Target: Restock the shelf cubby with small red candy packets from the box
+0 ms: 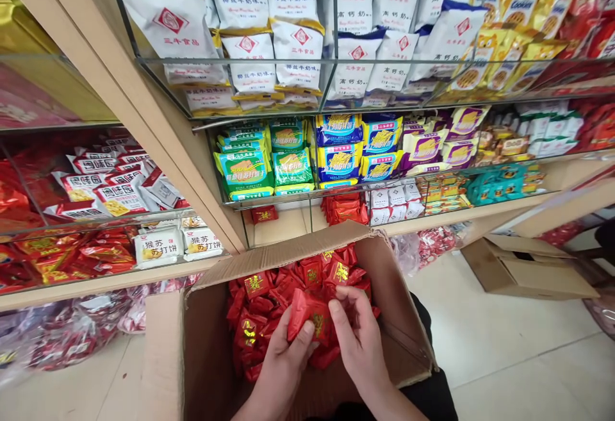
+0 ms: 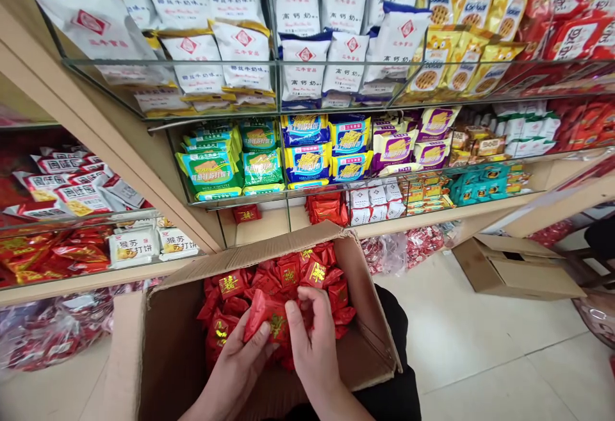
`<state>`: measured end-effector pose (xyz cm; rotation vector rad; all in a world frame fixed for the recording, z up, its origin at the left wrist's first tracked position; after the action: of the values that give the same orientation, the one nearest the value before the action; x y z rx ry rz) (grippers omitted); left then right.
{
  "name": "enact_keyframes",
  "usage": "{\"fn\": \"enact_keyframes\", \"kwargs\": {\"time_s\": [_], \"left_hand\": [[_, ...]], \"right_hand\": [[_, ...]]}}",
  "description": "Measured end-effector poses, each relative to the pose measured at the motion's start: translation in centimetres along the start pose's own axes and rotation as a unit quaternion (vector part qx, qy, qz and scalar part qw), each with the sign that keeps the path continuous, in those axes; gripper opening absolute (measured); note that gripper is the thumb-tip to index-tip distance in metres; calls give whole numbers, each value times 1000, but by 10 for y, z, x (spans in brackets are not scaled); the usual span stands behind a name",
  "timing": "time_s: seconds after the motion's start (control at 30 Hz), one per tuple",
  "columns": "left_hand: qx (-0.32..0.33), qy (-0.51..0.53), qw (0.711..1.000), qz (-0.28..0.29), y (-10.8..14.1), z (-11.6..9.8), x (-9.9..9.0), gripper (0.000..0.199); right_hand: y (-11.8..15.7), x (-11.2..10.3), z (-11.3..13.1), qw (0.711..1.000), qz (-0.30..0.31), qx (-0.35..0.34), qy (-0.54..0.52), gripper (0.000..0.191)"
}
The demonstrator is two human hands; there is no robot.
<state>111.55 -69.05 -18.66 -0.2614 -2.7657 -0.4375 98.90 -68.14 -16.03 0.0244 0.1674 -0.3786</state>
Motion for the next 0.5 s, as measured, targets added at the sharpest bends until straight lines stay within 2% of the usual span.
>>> {"fn": "enact_keyframes", "kwargs": {"time_s": [0.1,0.2,0.3,0.37,0.43,0.5], "left_hand": [[-24,130,991,-1,1,-4,9,41],[-31,139,990,-22,0,-3,10,36],[-38,103,991,-80,-1,2,4,40],[-16,43,992,-119,-2,2,-2,39],[23,-33,991,-130,-3,1,-6,35],[65,-101,986,-117,-5,-1,-9,32]], "right_hand": [[-4,8,-19,992,18,105,-72,27],[-5,18,-32,973,36,170,-154,28],[-7,21,-35,975,34,158,-150,29],[-7,20,-36,983,34,139,-114,32],[-6,20,-36,989,34,122,-69,33],[-5,19,-36,994,29,104,-35,32]]}}
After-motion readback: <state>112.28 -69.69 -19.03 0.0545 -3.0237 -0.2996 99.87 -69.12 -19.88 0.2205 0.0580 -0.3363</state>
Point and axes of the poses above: each hand's wrist, its own y-axis away from the middle knuckle, its own x-axis out of the palm, z = x × y, the point moved 4 cm from there along -y, towards the middle knuckle, and after that the axes turned 5 degrees about x, right-handed, at the moved point
